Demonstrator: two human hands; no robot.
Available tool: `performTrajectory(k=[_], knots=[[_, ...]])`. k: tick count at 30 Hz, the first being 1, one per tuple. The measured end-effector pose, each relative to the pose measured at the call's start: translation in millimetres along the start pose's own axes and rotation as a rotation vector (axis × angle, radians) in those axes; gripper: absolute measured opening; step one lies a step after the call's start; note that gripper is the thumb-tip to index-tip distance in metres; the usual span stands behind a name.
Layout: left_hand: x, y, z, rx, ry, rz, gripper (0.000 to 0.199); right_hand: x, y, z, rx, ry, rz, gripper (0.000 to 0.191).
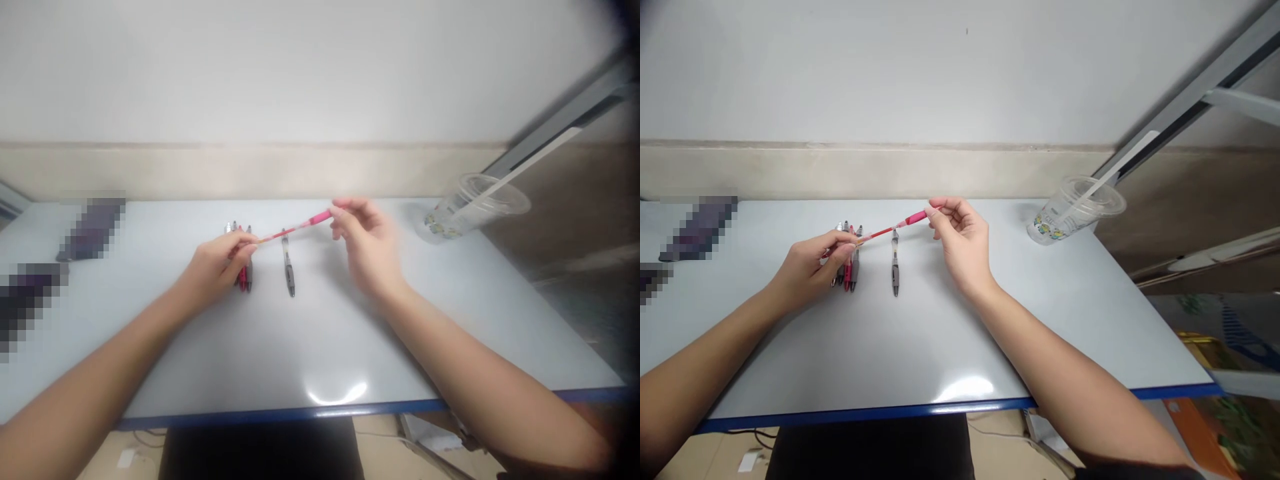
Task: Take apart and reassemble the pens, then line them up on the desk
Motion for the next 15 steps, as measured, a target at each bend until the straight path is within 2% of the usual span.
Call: performTrajectory(k=[6, 9, 15], knots=[[-1, -1.1, 3, 0.005, -0.021, -0.013, 0.030, 4, 3, 0, -0.052, 0.025, -0.002, 0.023], [-1, -2.6, 3, 0.001, -0.012, -0.026, 0.029, 8, -1, 3, -0.043, 0.034, -0.061, 0.027], [-1, -9.0, 1, -0.104, 0.067, -0.082, 0.033, 9, -9, 9, 0.089, -0.050, -0.162, 0.032]])
Point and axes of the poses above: each hand's wrist, its own x-axis towards the middle knuckle, its own y-axis out of the back of the hand, z = x × y, the point moved 6 cm from there along x, towards the middle knuckle
